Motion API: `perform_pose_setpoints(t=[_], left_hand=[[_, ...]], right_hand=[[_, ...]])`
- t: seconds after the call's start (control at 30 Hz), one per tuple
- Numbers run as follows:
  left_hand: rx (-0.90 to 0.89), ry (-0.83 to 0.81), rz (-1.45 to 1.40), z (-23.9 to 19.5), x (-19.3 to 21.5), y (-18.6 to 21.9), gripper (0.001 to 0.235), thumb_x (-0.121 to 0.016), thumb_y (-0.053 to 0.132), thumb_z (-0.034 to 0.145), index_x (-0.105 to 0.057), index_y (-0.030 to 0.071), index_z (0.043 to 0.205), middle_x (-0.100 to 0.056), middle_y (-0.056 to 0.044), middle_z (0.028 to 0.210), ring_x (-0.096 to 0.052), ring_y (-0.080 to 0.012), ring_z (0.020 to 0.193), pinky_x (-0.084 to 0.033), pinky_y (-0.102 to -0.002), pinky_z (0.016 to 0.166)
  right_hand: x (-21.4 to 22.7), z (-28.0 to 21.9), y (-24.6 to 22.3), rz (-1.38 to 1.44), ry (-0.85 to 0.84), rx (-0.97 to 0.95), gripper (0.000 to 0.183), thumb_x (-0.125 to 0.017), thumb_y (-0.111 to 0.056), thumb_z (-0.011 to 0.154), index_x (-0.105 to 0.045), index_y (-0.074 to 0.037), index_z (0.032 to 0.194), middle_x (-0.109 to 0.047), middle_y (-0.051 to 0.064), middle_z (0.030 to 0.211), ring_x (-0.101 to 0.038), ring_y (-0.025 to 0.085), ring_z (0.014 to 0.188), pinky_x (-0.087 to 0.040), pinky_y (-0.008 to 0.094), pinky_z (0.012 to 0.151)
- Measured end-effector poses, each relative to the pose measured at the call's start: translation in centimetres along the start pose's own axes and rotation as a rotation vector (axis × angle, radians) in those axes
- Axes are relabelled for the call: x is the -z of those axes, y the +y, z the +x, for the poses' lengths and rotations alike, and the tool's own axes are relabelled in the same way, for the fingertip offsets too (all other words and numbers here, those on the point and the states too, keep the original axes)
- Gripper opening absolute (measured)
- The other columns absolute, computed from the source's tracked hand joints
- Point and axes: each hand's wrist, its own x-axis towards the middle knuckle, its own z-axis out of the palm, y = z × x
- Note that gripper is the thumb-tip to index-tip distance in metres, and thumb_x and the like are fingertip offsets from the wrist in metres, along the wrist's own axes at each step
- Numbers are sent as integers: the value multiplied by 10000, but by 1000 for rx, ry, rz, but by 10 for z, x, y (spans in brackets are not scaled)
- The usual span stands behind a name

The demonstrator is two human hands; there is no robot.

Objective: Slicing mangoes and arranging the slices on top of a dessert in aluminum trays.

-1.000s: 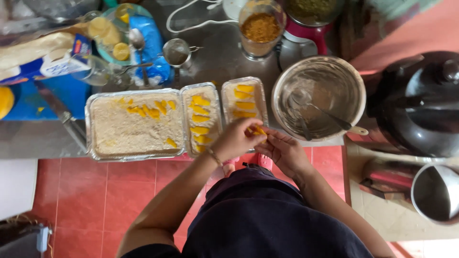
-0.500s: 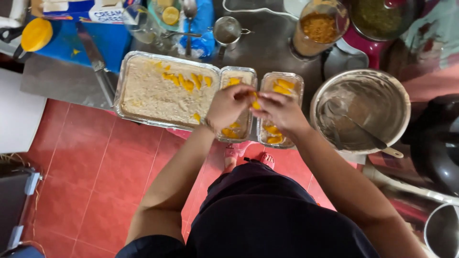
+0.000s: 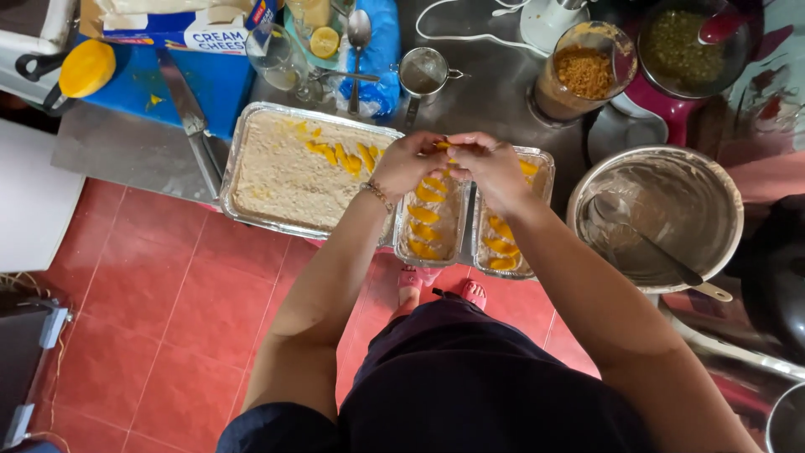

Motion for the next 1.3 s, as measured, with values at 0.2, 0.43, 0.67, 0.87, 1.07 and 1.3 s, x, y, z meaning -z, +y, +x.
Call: perform_pose_setpoints(t=[0.2,0.43,0.67,0.87,1.07,1.3], left_hand=[[34,6,18,11,-1,1,422,-820,64,828,-662,-76,1194,-661,-226,929,-748,-258,748,-666,-320,680],[10,84,18,18,-7,-5,316,-795,27,798,-707,-45,1093,-682,-186,864,-749,-225,699,-671,-285,620],[57,50,-82,2,-5,-3,315,-809,34,786,-701,-62,1066,-637,-171,819,-707,-211,720,-653,-323,685],[156,-27,-77,-43,-4,5,292,-768,34,819,-690,-46,1089,-567,-86,844,-662,-164,775,-626,-295,720],[177,-69,326,-46,-2,-47,185,-733,104,801,-740,81,985,-700,-57,757,-737,-173,715,-636,-313,683],[183,-23,781,-40,-10,-75,145,-663,289,823,-714,250,954,-770,82,872,-744,-150,934,-605,-322,854]], right_hand=[[-6,-3,-16,28,37,-38,292,-843,-77,838,-740,-24,1107,-683,152,973,-749,244,856,-677,414,753],[-3,-8,-23,-13,72,-52,312,-849,-70,829,-730,-27,1114,-651,133,945,-732,233,851,-676,415,781],[6,-10,-27,-15,52,-47,308,-829,-91,860,-712,-9,1133,-665,127,982,-738,225,899,-687,391,755],[6,-17,-33,20,19,-69,314,-814,-84,862,-703,14,1139,-675,146,973,-758,255,893,-688,399,747],[18,-14,-32,65,39,-77,309,-823,-100,859,-710,-9,1132,-685,133,958,-769,248,886,-694,400,748],[32,-13,-22,24,46,-68,281,-831,-103,863,-729,-26,1114,-705,124,949,-772,235,890,-685,370,760]])
